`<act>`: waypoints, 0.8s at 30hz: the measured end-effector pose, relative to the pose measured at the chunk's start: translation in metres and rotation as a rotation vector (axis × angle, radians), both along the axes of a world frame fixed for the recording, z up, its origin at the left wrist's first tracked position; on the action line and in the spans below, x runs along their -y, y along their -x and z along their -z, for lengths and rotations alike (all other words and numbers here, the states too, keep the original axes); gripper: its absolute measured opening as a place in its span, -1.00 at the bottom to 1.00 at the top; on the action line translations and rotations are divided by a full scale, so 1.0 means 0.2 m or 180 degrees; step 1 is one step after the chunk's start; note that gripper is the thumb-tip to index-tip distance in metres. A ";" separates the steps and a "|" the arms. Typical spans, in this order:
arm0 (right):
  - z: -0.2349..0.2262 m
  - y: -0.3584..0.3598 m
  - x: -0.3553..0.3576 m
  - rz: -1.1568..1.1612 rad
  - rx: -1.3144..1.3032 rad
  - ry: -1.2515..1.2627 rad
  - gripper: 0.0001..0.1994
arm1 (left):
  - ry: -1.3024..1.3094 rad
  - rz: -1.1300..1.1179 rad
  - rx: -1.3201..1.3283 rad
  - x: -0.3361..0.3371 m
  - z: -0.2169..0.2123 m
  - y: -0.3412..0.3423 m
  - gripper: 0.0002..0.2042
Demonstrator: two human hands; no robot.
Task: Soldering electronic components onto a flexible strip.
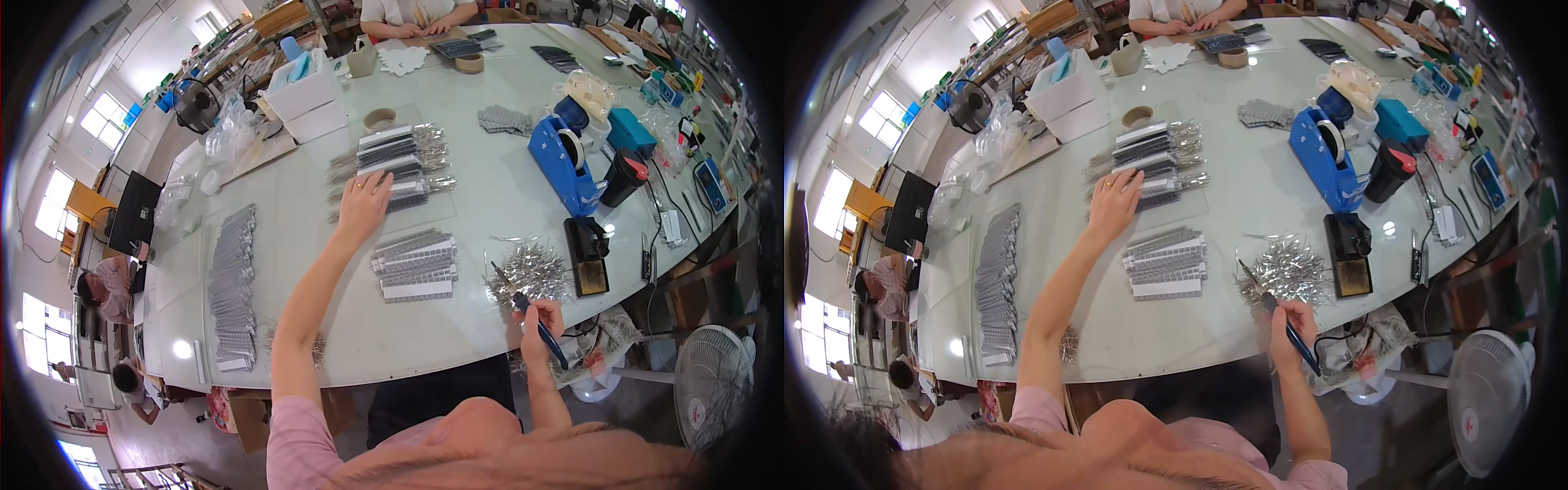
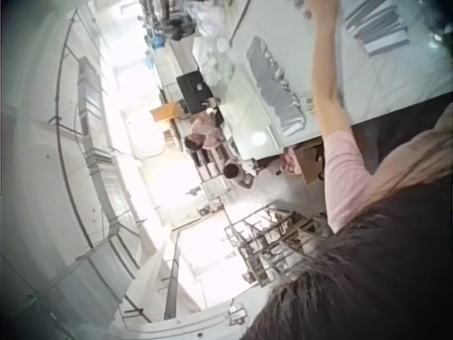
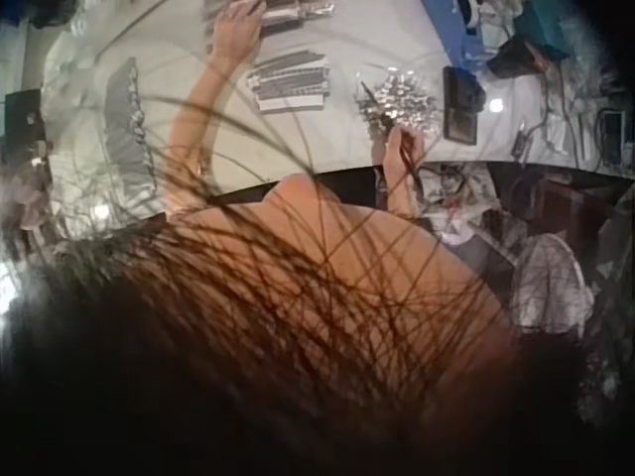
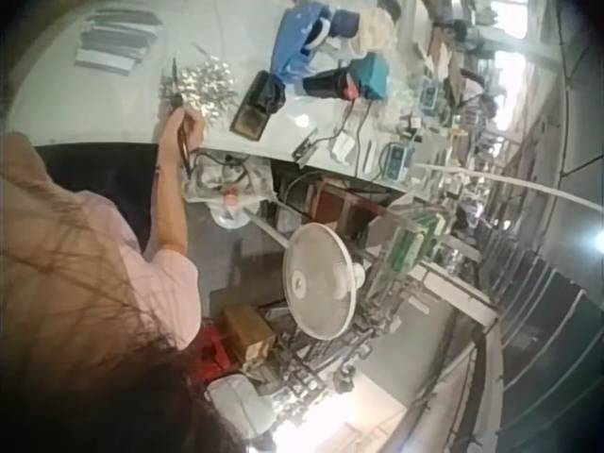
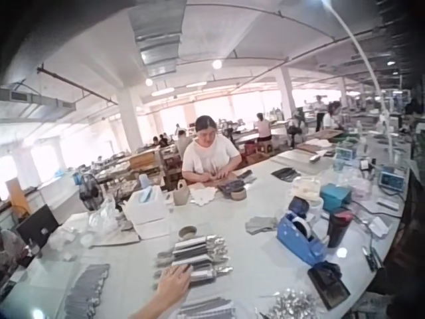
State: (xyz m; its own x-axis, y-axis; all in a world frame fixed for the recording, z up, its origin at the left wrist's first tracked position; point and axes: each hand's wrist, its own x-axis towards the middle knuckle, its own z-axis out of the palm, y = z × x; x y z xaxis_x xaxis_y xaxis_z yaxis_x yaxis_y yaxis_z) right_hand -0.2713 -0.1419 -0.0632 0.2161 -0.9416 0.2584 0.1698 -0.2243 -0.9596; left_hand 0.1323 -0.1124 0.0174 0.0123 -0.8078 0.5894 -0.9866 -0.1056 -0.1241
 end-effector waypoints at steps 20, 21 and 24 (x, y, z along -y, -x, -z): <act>-0.06 0.00 -0.02 -0.0110 0.0276 -0.0331 -0.91 | -0.0917 0.0048 -0.1802 -0.56 0.04 0.67 -0.64; -0.06 0.01 -0.02 -0.0093 0.0277 -0.0307 -0.91 | -0.0930 0.0062 -0.1802 -0.58 0.04 0.69 -0.64; -0.06 0.02 -0.01 -0.0109 0.0342 -0.0289 -0.91 | -0.1020 0.0078 -0.1844 -0.68 0.03 0.78 -0.65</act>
